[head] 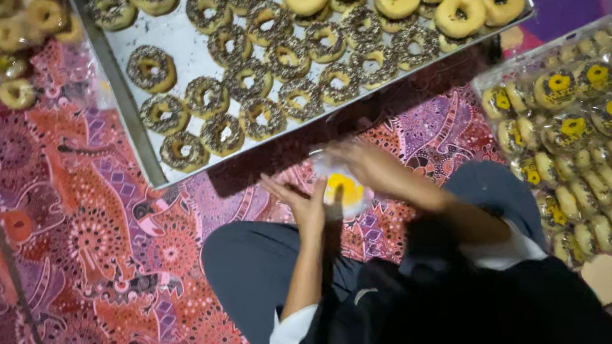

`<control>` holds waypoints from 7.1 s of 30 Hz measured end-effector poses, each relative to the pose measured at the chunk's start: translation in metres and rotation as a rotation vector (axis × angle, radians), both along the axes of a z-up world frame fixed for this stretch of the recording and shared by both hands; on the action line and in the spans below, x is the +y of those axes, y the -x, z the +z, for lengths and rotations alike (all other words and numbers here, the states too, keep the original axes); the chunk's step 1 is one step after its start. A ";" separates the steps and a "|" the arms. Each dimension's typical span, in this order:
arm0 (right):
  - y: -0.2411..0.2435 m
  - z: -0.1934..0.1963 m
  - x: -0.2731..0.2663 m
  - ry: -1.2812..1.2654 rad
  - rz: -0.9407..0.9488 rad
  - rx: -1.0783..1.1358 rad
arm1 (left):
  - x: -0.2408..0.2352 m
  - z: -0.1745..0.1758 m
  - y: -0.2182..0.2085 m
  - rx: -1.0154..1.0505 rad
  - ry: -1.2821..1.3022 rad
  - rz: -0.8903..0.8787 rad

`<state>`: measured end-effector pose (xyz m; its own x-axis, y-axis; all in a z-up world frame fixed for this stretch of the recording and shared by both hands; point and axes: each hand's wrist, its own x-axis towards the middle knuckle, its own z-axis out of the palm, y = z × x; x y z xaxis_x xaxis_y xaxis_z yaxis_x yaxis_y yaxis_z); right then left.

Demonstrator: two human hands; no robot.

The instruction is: The person sits on a patterned mat and repeatedly picks doughnuts from a metal tray, places them into clear plastic bags, and sets the sealed bags aside. The doughnuts include plain and chocolate-sprinkled varieties.

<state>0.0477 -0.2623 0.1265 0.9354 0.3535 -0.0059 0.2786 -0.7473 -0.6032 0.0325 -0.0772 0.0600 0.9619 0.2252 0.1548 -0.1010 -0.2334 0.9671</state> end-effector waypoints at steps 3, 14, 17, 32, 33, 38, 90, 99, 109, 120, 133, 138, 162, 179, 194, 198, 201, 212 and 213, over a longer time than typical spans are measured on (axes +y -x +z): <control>0.054 0.054 -0.013 -0.089 0.275 -0.191 | -0.006 0.026 0.006 0.838 1.341 -0.316; -0.090 0.069 -0.265 0.234 -0.389 -0.421 | -0.037 0.091 -0.024 0.720 1.585 -0.515; -0.001 0.081 -0.200 -0.910 -1.112 0.221 | -0.046 0.098 -0.028 0.733 1.474 -0.543; 0.133 0.076 0.021 -1.412 -0.500 0.433 | -0.030 0.125 0.052 0.587 1.164 -0.385; 0.136 0.090 0.026 -1.371 -0.600 0.409 | -0.028 0.121 0.062 0.655 1.175 -0.334; 0.124 0.131 0.030 -0.166 -0.230 -0.729 | -0.005 0.115 0.075 0.750 1.178 -0.490; 0.195 0.067 0.024 -0.585 0.124 0.606 | 0.062 0.201 0.125 0.266 1.173 -0.930; 0.121 0.061 0.124 -0.914 -0.300 0.039 | 0.116 0.129 0.141 -0.080 0.021 0.115; 0.142 -0.048 0.207 -0.974 -0.393 0.594 | 0.196 0.039 0.200 0.347 0.035 0.298; 0.054 -0.071 -0.008 -0.993 -1.020 0.579 | 0.081 -0.003 0.074 0.470 0.126 -0.524; -0.027 -0.164 0.018 0.335 -0.113 0.030 | 0.000 -0.052 -0.031 0.226 -1.280 -0.659; -0.070 -0.159 0.029 0.424 0.015 0.303 | 0.002 -0.045 -0.036 0.368 -1.226 -0.676; -0.139 0.119 0.017 -0.561 -0.406 -0.026 | 0.084 0.065 -0.022 0.414 1.301 0.052; 0.112 0.039 0.024 -1.886 -0.433 0.720 | 0.016 0.124 -0.022 0.617 1.352 -0.400; 0.128 0.098 0.025 -0.844 -0.405 -0.193 | -0.024 0.113 0.069 0.789 1.507 -0.399; 0.128 0.118 0.001 -0.221 -0.206 -0.314 | -0.011 0.105 0.093 0.514 1.078 -0.529; 0.120 0.149 -0.005 -0.297 -0.230 -0.135 | 0.000 0.118 0.090 0.310 0.798 -0.536; 0.135 0.252 -0.013 0.403 0.263 -0.614 | 0.030 0.235 0.149 0.222 -0.344 -0.980; 0.123 0.257 -0.026 0.426 0.092 -0.493 | 0.033 0.239 0.148 0.209 -0.127 -0.941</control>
